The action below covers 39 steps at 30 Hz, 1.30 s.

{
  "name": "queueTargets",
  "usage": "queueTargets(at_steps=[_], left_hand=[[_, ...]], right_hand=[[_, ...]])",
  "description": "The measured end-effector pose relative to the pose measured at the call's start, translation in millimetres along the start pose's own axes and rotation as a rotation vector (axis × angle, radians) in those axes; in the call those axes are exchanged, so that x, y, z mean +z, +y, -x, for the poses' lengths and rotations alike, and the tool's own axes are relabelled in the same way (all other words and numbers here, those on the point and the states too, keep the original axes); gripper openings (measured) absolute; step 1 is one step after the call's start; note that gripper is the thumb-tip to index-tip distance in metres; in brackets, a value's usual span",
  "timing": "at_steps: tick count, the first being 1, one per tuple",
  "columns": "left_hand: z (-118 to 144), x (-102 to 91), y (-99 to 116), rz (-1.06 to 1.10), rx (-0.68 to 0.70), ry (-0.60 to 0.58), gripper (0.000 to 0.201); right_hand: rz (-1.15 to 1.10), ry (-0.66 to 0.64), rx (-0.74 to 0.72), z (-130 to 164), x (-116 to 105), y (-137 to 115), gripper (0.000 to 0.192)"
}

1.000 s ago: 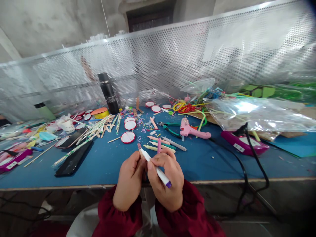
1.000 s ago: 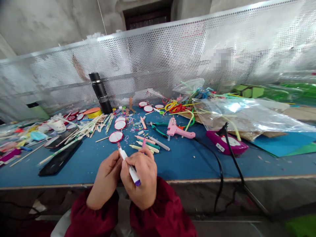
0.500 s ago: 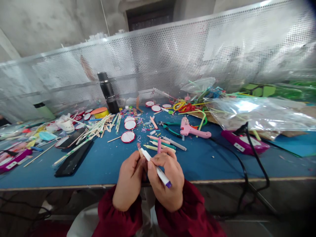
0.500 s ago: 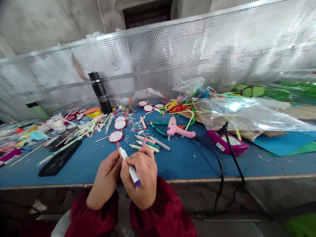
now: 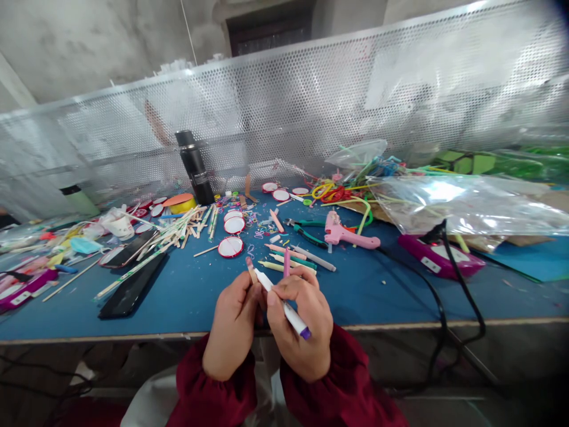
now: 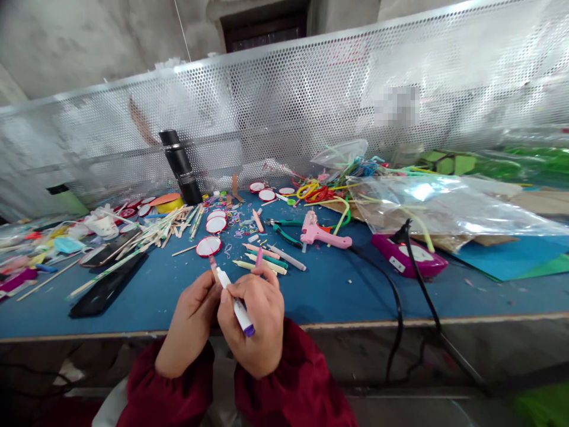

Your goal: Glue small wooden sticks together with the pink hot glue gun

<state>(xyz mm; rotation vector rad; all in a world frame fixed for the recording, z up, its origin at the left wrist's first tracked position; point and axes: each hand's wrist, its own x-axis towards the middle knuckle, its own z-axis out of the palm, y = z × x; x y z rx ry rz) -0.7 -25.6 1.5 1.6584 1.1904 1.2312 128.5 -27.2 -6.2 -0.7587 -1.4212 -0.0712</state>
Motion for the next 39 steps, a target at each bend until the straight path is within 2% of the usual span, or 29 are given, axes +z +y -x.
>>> queueTargets(at_steps=[39], left_hand=[[1.0,1.0,-0.6,0.01,-0.009,0.004,0.034]], right_hand=[[-0.027,0.005,-0.022,-1.5,0.2,-2.4,0.015]])
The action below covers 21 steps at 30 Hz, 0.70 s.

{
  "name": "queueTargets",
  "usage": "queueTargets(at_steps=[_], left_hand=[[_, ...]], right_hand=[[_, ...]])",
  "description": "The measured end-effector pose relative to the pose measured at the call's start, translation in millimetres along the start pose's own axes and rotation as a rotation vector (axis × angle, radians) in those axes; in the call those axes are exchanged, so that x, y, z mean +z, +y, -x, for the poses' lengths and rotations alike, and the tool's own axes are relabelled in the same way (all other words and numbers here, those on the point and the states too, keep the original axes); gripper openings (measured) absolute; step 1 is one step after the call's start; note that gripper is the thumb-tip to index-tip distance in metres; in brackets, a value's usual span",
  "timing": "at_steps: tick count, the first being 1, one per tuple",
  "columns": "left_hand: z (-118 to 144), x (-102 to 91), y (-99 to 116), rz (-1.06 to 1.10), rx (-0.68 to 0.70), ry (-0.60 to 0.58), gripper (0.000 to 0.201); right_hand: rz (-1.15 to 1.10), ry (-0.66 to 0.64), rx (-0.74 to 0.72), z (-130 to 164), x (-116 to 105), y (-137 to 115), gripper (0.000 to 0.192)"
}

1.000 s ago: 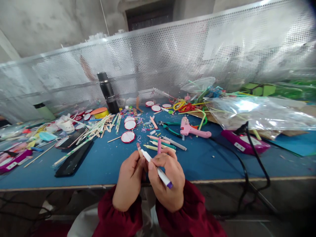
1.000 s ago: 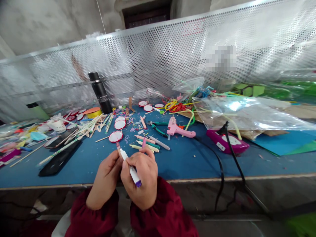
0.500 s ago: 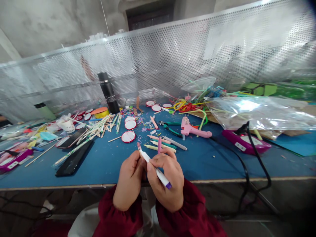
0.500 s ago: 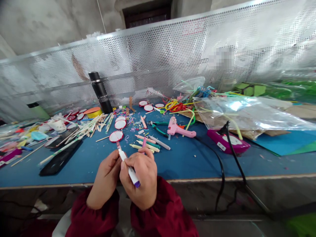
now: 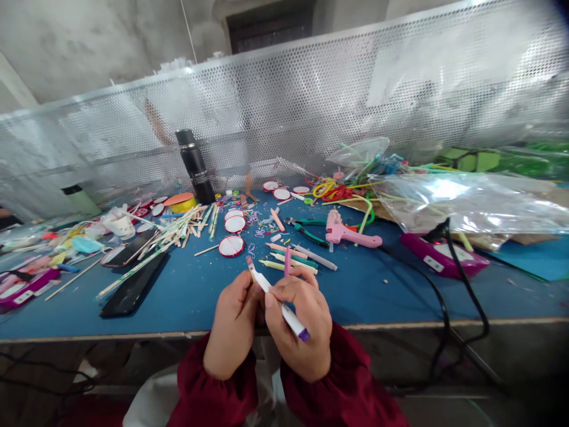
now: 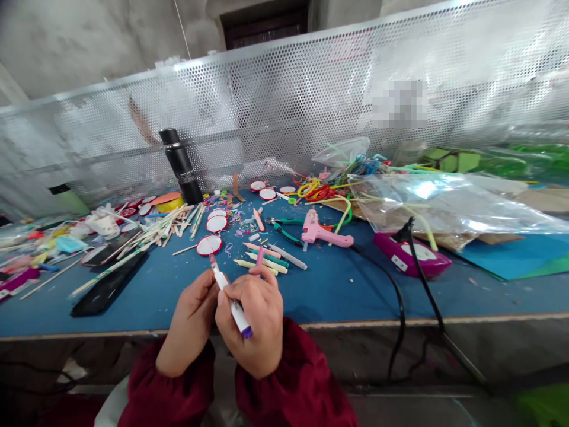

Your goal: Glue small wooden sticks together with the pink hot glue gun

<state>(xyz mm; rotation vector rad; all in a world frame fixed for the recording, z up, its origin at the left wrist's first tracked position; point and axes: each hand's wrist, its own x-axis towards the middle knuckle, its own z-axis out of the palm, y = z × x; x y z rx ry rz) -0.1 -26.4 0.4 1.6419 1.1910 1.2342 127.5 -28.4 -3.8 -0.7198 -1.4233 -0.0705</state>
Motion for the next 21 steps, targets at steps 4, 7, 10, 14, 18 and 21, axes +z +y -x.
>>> queueTargets(at_steps=[4,7,10,14,18,21], left_hand=[[0.0,0.4,0.1,-0.009,0.002,-0.008,0.034],[-0.1,0.4,1.4,-0.019,0.008,-0.004,0.034],[-0.1,0.1,2.3,-0.017,0.006,-0.012,0.034],[-0.2,-0.1,2.6,-0.011,0.017,-0.018,0.034],[-0.4,-0.1,1.4,-0.005,0.018,-0.012,0.033],[-0.6,-0.3,0.2,-0.005,0.016,-0.015,0.031]], right_hand=[[0.012,-0.002,0.012,1.2,-0.1,1.1,0.015],[0.014,-0.007,0.015,2.4,0.0,2.1,0.015],[0.019,0.001,0.013,2.6,0.4,2.2,0.015],[0.025,0.004,0.01,1.2,0.5,1.6,0.014],[0.025,0.005,0.005,0.6,0.4,1.6,0.014],[0.022,0.017,0.008,0.9,0.6,2.0,0.015]])
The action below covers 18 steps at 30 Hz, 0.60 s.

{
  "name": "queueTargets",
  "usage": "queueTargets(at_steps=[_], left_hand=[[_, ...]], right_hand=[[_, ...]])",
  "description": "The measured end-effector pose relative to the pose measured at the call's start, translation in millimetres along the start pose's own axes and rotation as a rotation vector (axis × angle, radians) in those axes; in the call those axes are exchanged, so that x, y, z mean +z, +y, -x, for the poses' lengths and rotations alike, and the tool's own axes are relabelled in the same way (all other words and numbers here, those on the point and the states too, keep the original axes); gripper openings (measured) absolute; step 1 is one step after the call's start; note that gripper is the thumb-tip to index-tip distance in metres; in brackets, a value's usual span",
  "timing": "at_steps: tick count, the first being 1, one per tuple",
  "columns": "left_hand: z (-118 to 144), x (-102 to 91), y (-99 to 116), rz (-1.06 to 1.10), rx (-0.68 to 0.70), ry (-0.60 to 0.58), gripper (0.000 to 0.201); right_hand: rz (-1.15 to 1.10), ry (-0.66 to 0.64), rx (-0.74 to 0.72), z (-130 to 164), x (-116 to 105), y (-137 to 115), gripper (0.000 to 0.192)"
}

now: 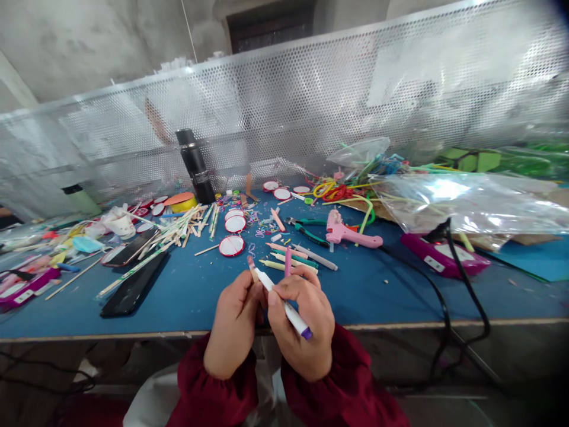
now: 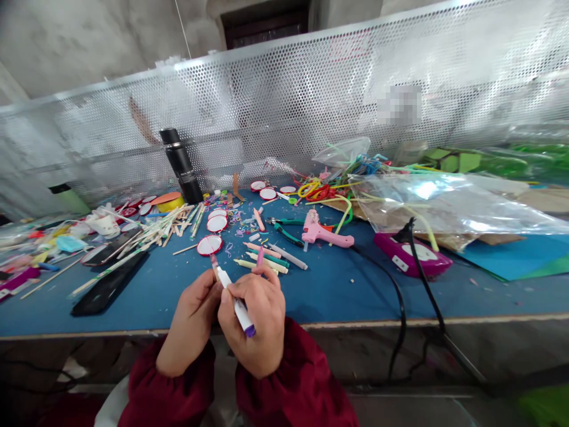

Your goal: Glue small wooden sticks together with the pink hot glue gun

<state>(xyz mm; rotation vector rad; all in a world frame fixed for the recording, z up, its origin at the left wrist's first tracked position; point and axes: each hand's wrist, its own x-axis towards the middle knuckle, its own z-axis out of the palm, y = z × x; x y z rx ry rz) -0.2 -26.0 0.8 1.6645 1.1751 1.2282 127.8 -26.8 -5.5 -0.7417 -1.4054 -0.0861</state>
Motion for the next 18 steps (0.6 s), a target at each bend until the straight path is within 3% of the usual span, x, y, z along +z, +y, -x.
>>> queueTargets(at_steps=[18], left_hand=[[0.3,0.0,0.8,-0.002,-0.004,-0.005,0.032]], right_hand=[[-0.002,-0.009,0.003,1.0,-0.5,0.1,0.015]])
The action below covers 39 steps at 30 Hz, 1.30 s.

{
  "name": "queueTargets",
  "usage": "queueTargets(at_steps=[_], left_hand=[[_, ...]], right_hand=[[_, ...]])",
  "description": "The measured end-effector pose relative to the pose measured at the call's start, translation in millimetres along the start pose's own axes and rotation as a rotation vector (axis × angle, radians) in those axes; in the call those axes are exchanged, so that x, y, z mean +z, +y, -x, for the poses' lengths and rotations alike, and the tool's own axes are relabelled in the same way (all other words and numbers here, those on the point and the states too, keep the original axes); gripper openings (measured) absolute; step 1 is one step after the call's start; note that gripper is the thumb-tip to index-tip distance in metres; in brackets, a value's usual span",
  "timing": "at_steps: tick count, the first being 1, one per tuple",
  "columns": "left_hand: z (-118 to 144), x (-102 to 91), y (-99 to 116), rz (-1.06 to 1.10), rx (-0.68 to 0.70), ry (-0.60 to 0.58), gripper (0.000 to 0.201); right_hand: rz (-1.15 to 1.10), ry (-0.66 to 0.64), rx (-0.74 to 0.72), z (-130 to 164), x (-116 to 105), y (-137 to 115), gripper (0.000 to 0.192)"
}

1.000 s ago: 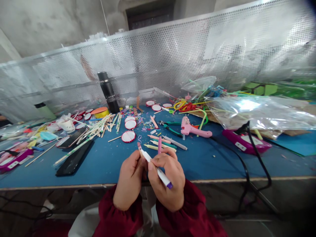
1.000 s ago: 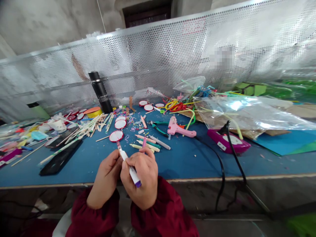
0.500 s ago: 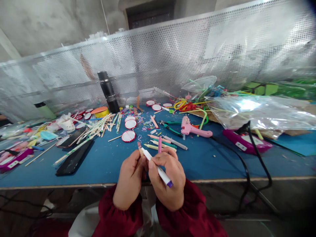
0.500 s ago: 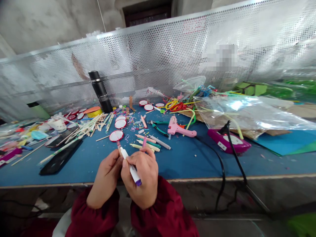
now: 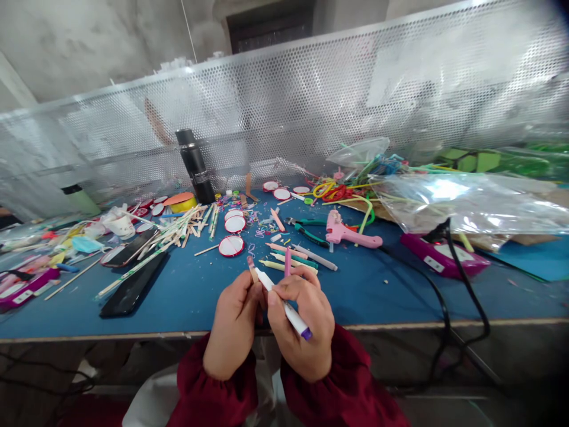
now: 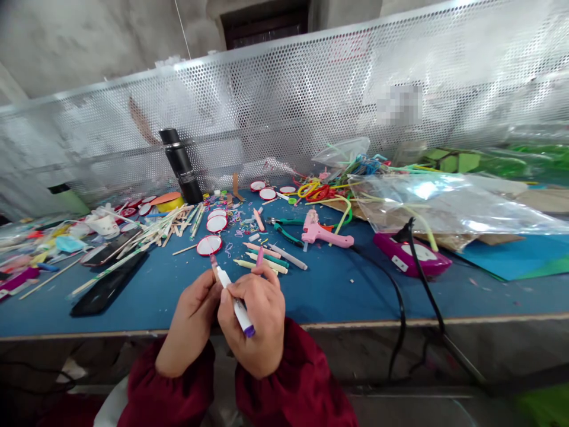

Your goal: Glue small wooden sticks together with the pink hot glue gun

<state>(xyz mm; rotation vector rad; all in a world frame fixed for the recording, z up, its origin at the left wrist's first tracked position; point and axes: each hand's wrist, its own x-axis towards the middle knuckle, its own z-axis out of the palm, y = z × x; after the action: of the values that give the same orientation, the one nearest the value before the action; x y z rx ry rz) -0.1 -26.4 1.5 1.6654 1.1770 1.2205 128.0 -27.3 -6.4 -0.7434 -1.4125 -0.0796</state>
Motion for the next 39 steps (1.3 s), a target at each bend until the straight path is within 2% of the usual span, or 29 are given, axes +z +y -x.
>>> queueTargets(at_steps=[39], left_hand=[[0.2,0.2,0.7,-0.004,-0.024,0.036,0.036]], right_hand=[[-0.001,-0.012,0.002,0.5,-0.7,-0.9,0.018]])
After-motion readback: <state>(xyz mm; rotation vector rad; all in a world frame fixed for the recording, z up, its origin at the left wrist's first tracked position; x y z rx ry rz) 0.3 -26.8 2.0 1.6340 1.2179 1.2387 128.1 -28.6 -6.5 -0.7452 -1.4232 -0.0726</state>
